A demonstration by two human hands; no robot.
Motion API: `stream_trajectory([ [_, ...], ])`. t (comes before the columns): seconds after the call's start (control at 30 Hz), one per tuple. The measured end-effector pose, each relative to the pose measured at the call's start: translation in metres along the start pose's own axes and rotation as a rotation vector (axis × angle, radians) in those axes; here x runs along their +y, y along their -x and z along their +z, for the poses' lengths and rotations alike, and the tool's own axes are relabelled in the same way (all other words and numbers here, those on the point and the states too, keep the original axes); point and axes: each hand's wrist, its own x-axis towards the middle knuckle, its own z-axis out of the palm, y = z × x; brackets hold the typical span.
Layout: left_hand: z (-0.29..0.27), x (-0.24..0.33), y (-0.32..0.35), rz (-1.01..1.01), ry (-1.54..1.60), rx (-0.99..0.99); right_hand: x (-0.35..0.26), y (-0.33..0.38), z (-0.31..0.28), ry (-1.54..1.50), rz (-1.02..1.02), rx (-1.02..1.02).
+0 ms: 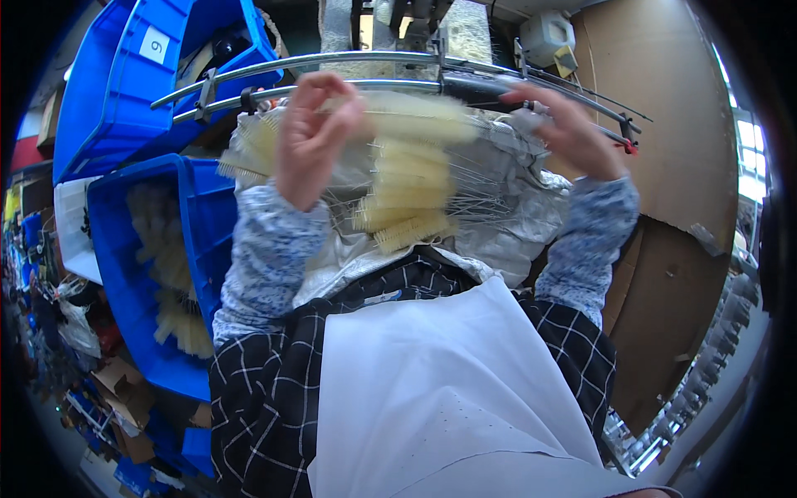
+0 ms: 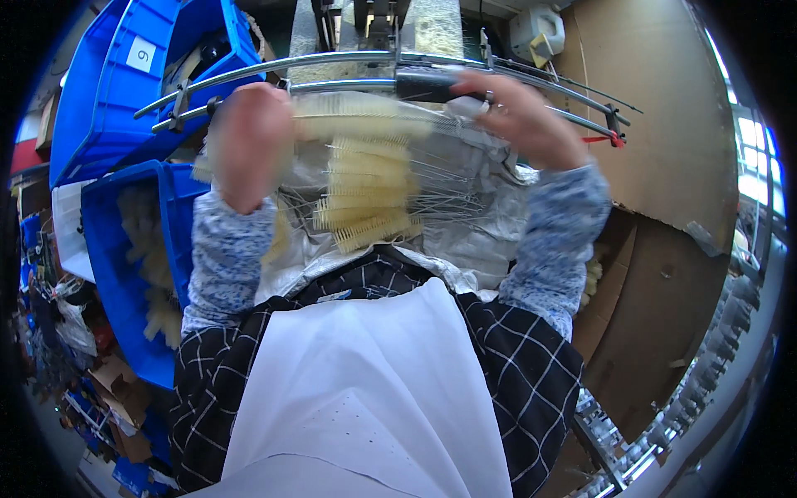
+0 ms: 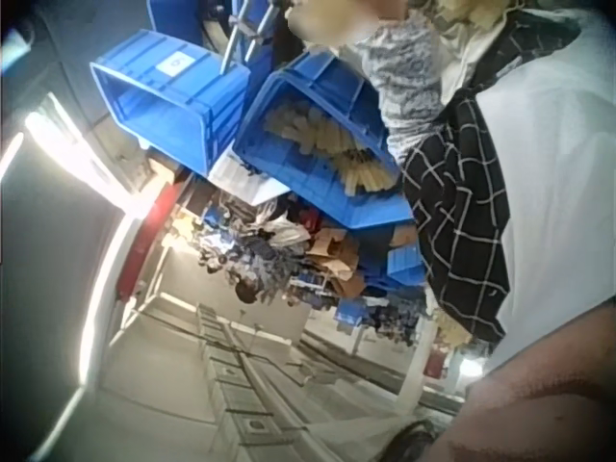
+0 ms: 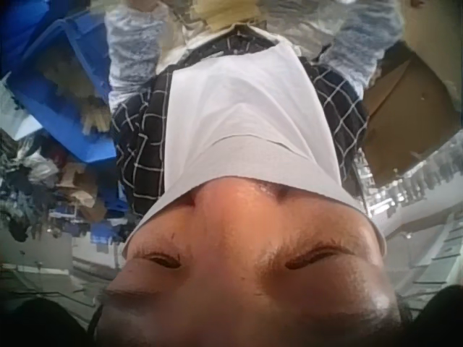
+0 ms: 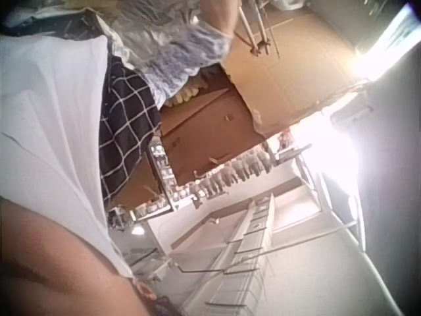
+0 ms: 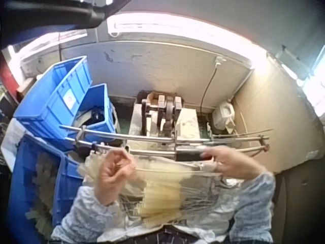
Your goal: The person repeatedly picks up a wire rod with bristles and inserts it into a metal jig on a workbench. They then remove the assembled brush and place it into a blue bin. The process is repeated continuously throughout the video.
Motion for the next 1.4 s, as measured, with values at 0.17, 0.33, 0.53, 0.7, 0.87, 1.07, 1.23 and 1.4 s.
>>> stream_trajectory([
  [0.17,0.021,-0.024,0.008,0.022,0.048,-0.066,-0.063,-0.017,0.092,-0.236,-0.064,0.114],
  [0.33,-0.075,-0.007,0.048,-0.166,-0.757,-0.272,0.023,-0.062,0.066,0.562,0.004,0.634],
  [0.53,-0.121,-0.017,0.097,-0.535,-1.23,-0.455,0.079,-0.09,0.053,0.722,0.295,0.555],
  [0.7,-0.131,-0.018,0.098,-0.578,-1.0,-0.394,0.078,-0.094,0.053,0.736,0.265,0.529],
  [0.87,-0.125,-0.001,0.086,-0.577,-0.714,-0.2,0.075,-0.096,0.053,0.723,0.267,0.471],
  [1.07,-0.112,0.024,0.065,-0.249,-0.449,-0.105,0.092,-0.107,0.048,0.727,0.272,0.432],
  [1.23,-0.104,0.044,0.056,-0.136,-0.439,-0.052,0.111,-0.125,0.052,0.81,0.183,0.452],
  [1.4,-0.134,0.05,0.068,0.155,-0.621,0.176,0.103,-0.1,0.041,0.834,0.282,0.596],
])
